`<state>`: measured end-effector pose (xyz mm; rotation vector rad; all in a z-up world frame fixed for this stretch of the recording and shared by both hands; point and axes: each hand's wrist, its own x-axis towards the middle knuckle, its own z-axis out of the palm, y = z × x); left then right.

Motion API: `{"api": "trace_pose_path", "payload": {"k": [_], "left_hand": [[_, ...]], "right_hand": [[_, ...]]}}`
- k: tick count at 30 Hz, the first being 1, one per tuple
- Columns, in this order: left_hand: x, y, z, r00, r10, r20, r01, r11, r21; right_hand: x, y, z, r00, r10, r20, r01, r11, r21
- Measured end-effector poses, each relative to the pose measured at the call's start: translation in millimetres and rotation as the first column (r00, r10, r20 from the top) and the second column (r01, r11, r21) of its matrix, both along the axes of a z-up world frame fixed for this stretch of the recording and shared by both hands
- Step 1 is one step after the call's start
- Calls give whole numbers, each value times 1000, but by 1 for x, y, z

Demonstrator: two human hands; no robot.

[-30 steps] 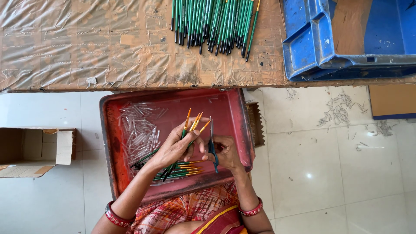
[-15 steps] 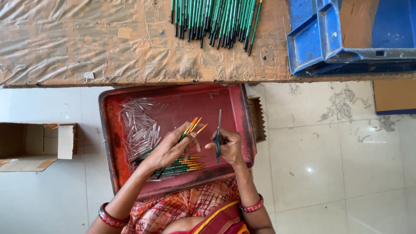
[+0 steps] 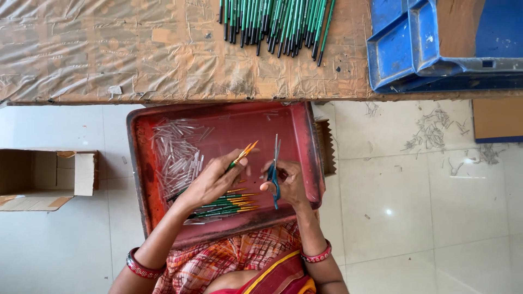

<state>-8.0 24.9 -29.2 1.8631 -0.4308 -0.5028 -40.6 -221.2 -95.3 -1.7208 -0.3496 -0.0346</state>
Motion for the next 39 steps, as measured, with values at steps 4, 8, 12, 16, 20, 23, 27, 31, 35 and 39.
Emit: {"api": "trace_pose_path", "payload": {"k": [4, 8, 12, 16, 20, 23, 27, 31, 35, 39], "left_hand": [[9, -11, 39, 937, -34, -349, -54, 969, -240], [9, -14, 42, 920, -68, -387, -60, 950, -308], [9, -16, 42, 927, -96, -363, -36, 939, -342], [9, -15, 47, 942, -85, -326, -25, 947, -320], [9, -15, 51, 948, -73, -309, -28, 951, -309], [10, -15, 56, 950, -74, -303, -27, 948, -317], [9, -14, 56, 947, -80, -311, -30, 942, -335], [9, -14, 56, 937, -83, -338, -44, 936, -350], [8, -13, 48, 928, -60, -368, -70, 941, -331], [-8, 1, -11, 966, -29, -256, -10, 988, -152]], "right_hand": [[1, 1, 2, 987, 48, -153, -58, 996, -61], [2, 1, 2, 986, 89, -142, -97, 994, -52], [1, -1, -7, 993, 73, -98, -82, 993, -88], [0, -1, -8, 987, 84, -135, -93, 994, -58], [1, 0, -3, 985, 83, -152, -90, 995, -39], [0, 2, -2, 982, 68, -175, -74, 997, -26], [0, 1, -5, 976, 60, -210, -67, 997, -27], [-2, -1, -16, 977, 20, -213, -37, 996, -79], [-2, -1, -13, 971, -18, -237, -1, 997, -82], [2, 1, -13, 978, -92, -186, 89, 996, -25]]}}
